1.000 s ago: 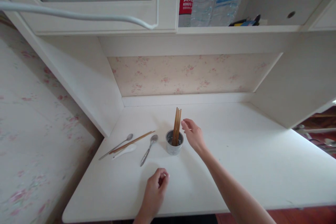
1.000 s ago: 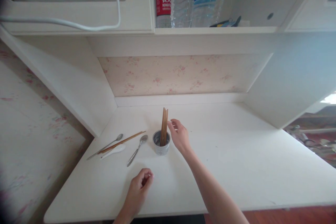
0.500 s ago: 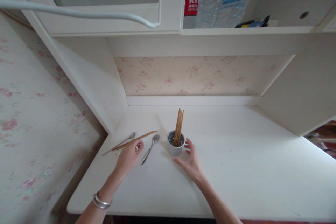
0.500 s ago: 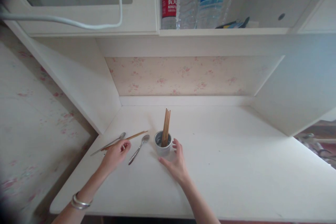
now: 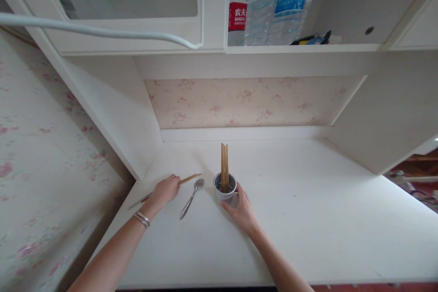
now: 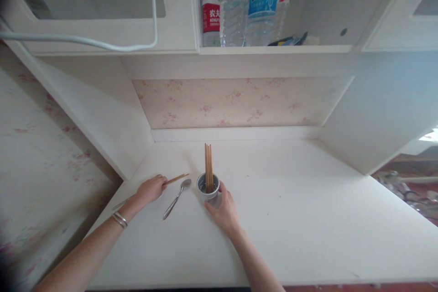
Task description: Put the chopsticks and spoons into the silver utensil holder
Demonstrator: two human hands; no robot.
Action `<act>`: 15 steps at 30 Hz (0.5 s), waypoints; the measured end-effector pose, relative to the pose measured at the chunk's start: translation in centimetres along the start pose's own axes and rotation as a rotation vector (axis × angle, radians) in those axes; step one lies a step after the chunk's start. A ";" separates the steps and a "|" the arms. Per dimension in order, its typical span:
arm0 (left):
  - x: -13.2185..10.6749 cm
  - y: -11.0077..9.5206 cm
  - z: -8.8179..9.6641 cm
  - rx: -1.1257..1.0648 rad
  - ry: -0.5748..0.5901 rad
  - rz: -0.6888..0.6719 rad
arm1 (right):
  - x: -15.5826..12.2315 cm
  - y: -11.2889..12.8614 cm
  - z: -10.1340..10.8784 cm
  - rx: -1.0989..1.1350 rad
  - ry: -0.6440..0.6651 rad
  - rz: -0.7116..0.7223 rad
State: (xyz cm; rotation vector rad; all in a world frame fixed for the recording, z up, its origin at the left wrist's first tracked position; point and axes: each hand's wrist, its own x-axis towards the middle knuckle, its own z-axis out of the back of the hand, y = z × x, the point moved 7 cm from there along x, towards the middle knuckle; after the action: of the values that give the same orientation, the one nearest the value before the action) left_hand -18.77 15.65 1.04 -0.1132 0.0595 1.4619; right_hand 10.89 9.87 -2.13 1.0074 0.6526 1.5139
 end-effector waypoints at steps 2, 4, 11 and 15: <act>0.3 0.1 -0.3 -0.004 0.013 -0.005 | 0.0 -0.1 0.0 0.009 0.010 0.014; 0.6 0.3 -0.5 -0.012 0.019 0.000 | 0.0 -0.1 0.1 0.016 0.015 0.017; 1.2 0.3 -0.2 -0.073 0.015 0.011 | -0.3 -0.2 0.3 0.033 0.011 0.028; 1.6 0.2 0.0 -0.101 0.011 0.004 | -0.4 -0.1 0.4 0.025 0.000 0.029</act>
State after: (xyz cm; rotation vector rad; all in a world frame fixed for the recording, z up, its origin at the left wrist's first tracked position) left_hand -18.77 17.27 0.84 -0.2032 -0.0049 1.4689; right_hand 11.27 9.48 -2.16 1.0399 0.6610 1.5346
